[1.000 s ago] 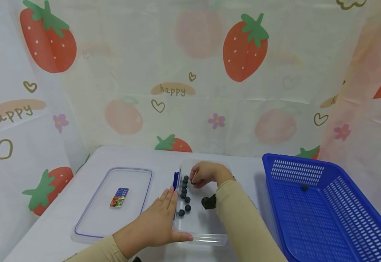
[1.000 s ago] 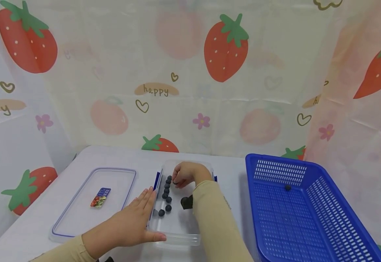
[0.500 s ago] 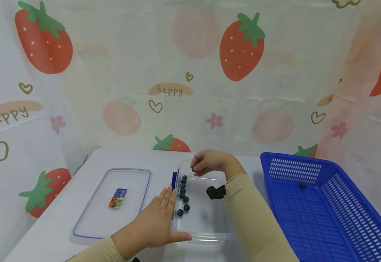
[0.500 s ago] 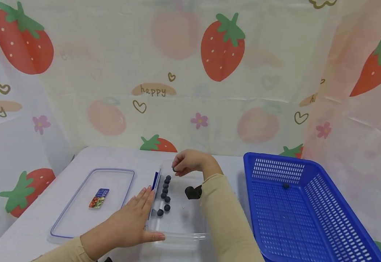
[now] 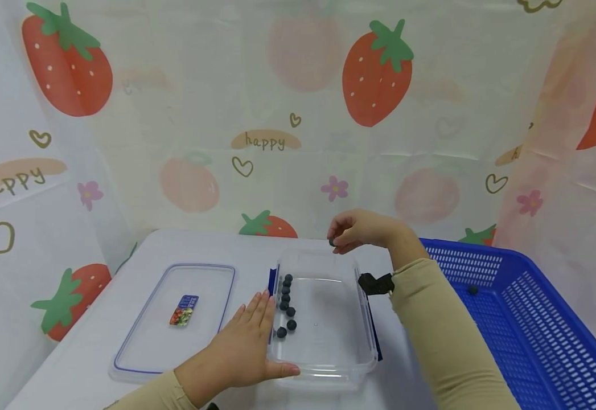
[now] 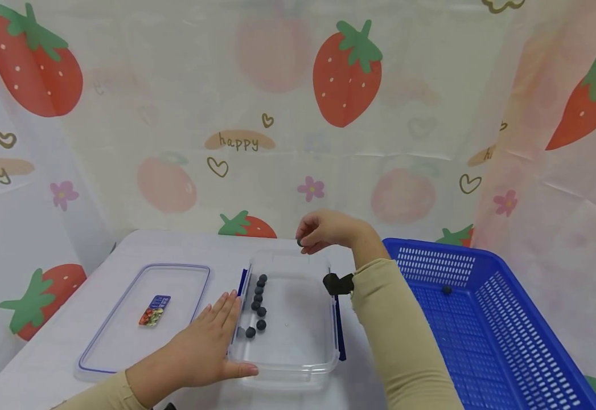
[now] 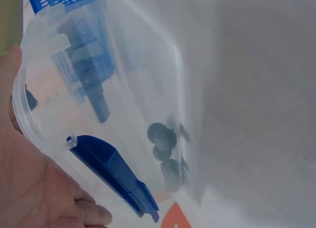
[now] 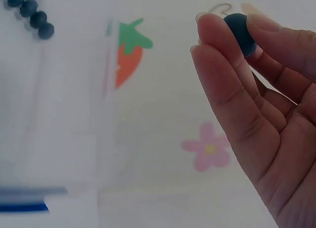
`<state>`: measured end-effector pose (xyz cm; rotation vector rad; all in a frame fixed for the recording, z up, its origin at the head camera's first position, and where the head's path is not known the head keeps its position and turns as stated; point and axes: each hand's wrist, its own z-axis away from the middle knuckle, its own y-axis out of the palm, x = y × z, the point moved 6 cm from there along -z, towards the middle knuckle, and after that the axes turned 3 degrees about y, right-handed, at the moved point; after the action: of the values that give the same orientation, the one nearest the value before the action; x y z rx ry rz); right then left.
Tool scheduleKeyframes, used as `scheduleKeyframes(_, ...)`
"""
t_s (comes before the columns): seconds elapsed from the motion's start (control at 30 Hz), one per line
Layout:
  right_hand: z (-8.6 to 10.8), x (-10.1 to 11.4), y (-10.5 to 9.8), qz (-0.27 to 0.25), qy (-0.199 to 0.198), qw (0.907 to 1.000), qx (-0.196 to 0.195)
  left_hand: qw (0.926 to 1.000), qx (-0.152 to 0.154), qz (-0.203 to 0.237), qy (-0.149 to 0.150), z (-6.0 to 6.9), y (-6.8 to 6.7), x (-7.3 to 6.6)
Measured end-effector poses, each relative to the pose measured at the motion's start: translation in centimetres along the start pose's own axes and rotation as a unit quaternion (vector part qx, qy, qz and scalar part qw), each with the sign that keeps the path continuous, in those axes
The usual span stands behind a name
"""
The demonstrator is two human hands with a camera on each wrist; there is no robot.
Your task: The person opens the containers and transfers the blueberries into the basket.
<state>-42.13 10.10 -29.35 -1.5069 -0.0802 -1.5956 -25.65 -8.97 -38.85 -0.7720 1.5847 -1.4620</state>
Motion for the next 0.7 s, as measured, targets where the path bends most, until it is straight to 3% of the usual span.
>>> scheduleKeyframes(0.27, 4.2, -1.0, -3.8, 0.003, -0.010, 0.9993, -0.035, 1.0000, 0.000, 0.004, -0.002, 0.1, 0.0, 0.0)
scheduleKeyframes(0.5, 7.4, -3.4, -7.0, 0.005, -0.004, 0.9979, -0.064, 0.9999, -0.016, 0.000, 0.003, 0.2, -0.4, -0.2)
scheduleKeyframes(0.7, 10.1, -5.9, -8.9, 0.003, -0.001, 0.9968, -0.080, 0.9999, -0.013, 0.008, 0.002, 0.1, -0.2, -0.2)
